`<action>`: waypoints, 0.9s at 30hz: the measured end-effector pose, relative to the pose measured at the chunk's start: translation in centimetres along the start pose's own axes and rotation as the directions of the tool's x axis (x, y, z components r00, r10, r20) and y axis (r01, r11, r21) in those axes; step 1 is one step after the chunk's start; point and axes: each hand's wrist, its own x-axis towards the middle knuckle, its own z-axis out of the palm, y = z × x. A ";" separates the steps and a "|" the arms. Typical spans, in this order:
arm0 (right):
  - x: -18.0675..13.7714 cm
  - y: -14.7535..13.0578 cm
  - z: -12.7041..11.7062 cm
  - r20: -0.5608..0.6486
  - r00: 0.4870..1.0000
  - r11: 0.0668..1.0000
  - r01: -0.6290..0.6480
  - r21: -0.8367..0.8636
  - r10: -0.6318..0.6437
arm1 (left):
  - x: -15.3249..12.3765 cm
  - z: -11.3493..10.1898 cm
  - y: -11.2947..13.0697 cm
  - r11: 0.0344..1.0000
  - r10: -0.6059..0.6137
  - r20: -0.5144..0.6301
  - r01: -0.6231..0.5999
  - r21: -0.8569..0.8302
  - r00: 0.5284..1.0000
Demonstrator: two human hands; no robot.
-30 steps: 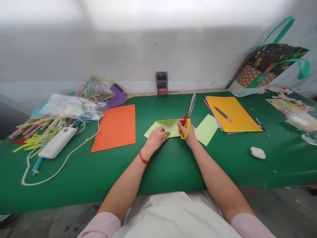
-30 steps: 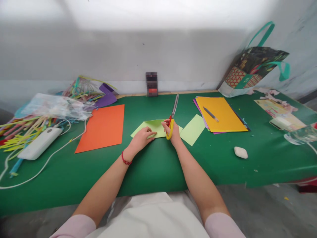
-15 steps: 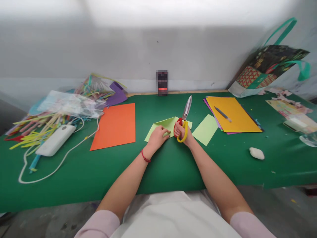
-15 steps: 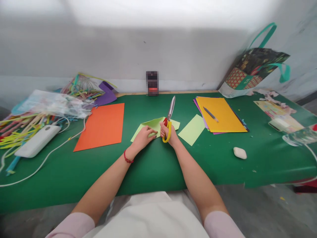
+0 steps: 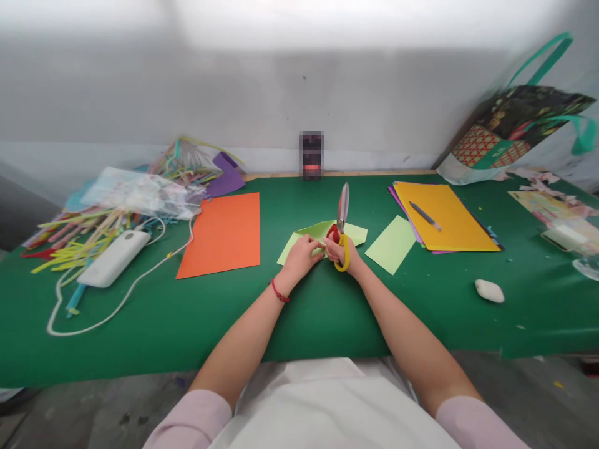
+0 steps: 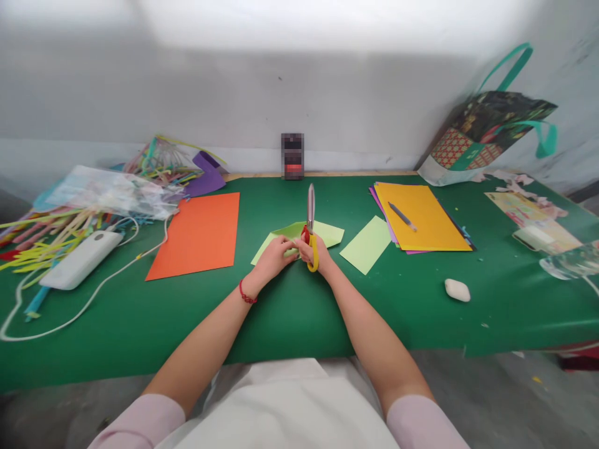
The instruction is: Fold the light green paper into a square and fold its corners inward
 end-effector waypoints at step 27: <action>0.8 1.6 -0.8 0.060 0.998 0.991 0.003 0.132 -0.011 | 0.1 -0.5 0.3 1.000 -0.014 0.063 0.015 -0.017 0.998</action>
